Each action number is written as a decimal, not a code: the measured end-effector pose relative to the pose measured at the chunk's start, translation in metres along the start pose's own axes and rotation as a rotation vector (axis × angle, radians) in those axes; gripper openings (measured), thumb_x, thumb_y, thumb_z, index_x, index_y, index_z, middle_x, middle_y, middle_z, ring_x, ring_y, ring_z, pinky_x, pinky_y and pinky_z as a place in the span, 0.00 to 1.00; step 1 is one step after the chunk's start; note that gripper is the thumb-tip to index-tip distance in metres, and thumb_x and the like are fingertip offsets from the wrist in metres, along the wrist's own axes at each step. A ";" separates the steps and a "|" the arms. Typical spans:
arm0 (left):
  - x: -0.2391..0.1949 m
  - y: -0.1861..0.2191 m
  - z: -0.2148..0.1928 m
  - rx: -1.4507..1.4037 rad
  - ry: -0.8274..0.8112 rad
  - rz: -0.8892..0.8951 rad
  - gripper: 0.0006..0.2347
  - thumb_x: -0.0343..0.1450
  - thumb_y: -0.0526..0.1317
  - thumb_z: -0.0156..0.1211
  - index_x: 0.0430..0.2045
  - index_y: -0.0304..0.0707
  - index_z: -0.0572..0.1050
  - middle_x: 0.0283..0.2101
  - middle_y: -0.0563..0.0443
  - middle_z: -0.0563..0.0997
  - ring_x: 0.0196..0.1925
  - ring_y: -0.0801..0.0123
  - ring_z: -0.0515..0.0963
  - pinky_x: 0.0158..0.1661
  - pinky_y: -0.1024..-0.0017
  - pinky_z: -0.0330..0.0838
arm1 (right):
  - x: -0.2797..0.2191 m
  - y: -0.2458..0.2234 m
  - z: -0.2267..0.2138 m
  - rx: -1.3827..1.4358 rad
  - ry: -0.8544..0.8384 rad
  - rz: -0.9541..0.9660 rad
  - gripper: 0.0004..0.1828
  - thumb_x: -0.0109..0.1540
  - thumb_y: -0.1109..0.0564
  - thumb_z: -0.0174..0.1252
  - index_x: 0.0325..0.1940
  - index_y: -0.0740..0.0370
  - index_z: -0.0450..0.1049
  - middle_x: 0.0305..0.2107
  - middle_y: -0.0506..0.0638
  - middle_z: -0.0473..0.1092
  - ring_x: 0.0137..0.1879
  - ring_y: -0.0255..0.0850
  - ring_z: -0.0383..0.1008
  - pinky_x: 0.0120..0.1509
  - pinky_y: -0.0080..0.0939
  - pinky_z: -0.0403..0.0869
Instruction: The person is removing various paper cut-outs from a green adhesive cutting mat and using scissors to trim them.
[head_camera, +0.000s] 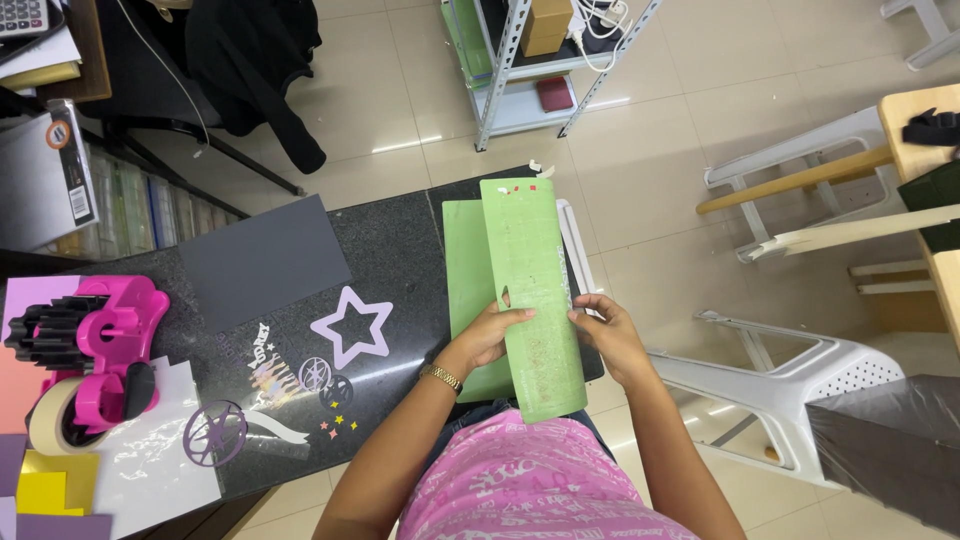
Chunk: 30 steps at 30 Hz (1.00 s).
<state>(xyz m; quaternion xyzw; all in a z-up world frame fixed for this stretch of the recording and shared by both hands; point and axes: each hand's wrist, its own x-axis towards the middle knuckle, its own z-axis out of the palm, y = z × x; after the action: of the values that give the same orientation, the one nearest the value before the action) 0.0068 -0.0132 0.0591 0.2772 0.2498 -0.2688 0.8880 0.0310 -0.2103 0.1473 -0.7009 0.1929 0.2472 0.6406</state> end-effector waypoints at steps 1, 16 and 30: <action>0.000 0.000 -0.001 0.000 -0.005 0.002 0.16 0.65 0.32 0.72 0.45 0.46 0.75 0.47 0.39 0.82 0.46 0.52 0.85 0.46 0.47 0.81 | 0.002 0.003 -0.003 -0.067 0.018 -0.054 0.17 0.60 0.61 0.67 0.52 0.66 0.74 0.47 0.55 0.66 0.54 0.45 0.70 0.54 0.44 0.75; 0.002 0.000 -0.002 0.012 -0.023 -0.008 0.17 0.65 0.32 0.71 0.47 0.45 0.74 0.47 0.39 0.82 0.46 0.51 0.85 0.45 0.47 0.81 | 0.001 0.009 0.001 -0.164 0.139 -0.167 0.05 0.62 0.63 0.67 0.41 0.66 0.82 0.44 0.62 0.78 0.50 0.47 0.79 0.50 0.46 0.81; 0.003 -0.002 -0.004 -0.022 -0.017 -0.007 0.19 0.66 0.31 0.70 0.49 0.46 0.74 0.47 0.37 0.82 0.46 0.48 0.85 0.45 0.45 0.80 | -0.022 -0.002 0.018 -0.324 0.239 -0.330 0.03 0.66 0.63 0.61 0.40 0.66 0.78 0.43 0.63 0.79 0.50 0.54 0.80 0.49 0.50 0.82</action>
<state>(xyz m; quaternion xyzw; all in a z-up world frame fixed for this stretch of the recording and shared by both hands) 0.0071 -0.0131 0.0540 0.2643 0.2463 -0.2716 0.8920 0.0127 -0.1935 0.1607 -0.8407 0.1081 0.0827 0.5241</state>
